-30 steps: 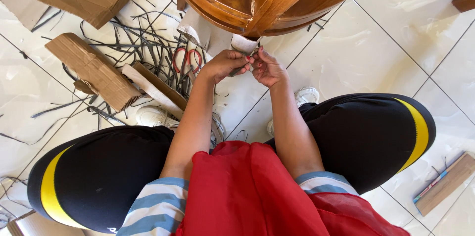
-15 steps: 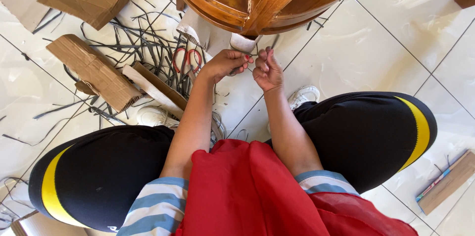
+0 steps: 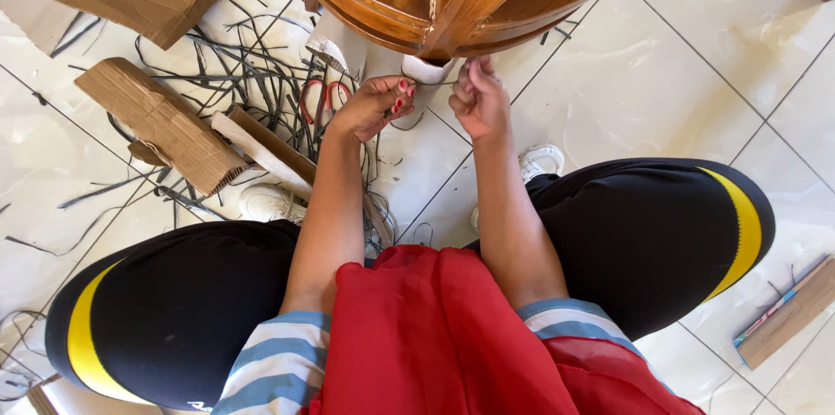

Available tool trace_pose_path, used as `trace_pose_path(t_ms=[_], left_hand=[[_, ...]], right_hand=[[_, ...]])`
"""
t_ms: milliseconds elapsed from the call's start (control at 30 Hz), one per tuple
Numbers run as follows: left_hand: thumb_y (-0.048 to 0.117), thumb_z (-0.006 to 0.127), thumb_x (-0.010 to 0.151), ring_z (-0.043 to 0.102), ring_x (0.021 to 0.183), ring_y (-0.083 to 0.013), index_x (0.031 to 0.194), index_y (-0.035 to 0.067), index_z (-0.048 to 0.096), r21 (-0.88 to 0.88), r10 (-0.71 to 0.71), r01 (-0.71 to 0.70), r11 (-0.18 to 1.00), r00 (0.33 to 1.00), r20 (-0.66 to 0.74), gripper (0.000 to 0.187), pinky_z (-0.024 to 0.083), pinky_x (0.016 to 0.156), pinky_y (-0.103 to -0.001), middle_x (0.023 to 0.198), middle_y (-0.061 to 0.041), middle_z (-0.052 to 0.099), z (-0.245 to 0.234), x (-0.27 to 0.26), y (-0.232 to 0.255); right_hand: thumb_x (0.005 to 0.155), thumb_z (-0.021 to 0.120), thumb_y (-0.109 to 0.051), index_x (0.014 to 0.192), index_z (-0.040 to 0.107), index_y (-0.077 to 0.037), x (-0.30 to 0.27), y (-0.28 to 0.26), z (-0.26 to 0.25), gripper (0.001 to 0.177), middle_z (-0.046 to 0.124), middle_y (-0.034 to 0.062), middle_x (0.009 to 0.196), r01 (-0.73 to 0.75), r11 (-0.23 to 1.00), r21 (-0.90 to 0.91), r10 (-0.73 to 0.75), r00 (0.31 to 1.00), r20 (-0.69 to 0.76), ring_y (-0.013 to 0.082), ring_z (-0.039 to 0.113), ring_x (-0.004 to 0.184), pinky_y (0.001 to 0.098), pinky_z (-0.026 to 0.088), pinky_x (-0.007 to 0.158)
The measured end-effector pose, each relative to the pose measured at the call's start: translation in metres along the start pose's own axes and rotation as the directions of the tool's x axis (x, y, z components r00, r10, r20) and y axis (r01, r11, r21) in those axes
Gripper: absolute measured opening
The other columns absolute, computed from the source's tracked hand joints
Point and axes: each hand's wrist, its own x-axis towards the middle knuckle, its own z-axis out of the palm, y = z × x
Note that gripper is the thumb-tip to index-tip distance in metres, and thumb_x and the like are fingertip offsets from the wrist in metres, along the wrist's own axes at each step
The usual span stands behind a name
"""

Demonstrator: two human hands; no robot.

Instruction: The person secures protective cardboard and plastic wrap around the legs of a wooden chair using thin black ties.

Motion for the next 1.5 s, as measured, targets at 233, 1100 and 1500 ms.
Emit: trace_pose_path(t_ms=[233, 1100, 1500], left_hand=[[0.018, 0.064, 0.103, 0.041, 0.059, -0.0039, 0.091, 0.005, 0.068, 0.136, 0.038, -0.043, 0.990, 0.998, 0.040, 0.019, 0.041, 0.062, -0.013, 0.065, 0.004, 0.044, 0.018, -0.015, 0.024], [0.011, 0.069, 0.098, 0.074, 0.098, -0.0319, 0.101, 0.010, 0.078, 0.747, 0.624, -0.596, 0.293, 0.711, 0.323, 0.009, 0.057, 0.090, -0.041, 0.105, -0.006, 0.077, 0.079, -0.022, 0.032], [0.005, 0.076, 0.092, 0.075, 0.088, -0.0311, 0.099, 0.010, 0.081, 0.817, 0.833, -0.548, 0.181, 0.527, 0.170, 0.010, 0.060, 0.078, -0.038, 0.095, -0.008, 0.080, 0.082, -0.010, 0.005]], right_hand=[[0.094, 0.063, -0.015, 0.078, 0.046, -0.028, 0.046, 0.006, -0.044, 0.028, 0.032, -0.0054, 0.064, -0.052, 0.987, 0.151, 0.098, 0.945, -0.313, 0.0109, 0.021, 0.048, 0.0241, 0.018, 0.044], [0.103, 0.062, -0.036, 0.097, 0.059, -0.022, 0.013, 0.001, -0.046, 0.015, 0.048, -0.0080, 0.073, 0.019, 0.982, 0.190, -0.060, 0.975, 0.213, 0.0047, 0.034, 0.058, 0.0177, 0.033, 0.055], [0.083, 0.083, -0.004, 0.093, 0.074, 0.001, -0.005, -0.053, 0.046, 0.015, 0.071, 0.0168, 0.079, 0.132, 0.820, -0.558, 0.093, 0.930, 0.356, 0.0178, 0.065, 0.063, 0.0297, 0.056, 0.063]])
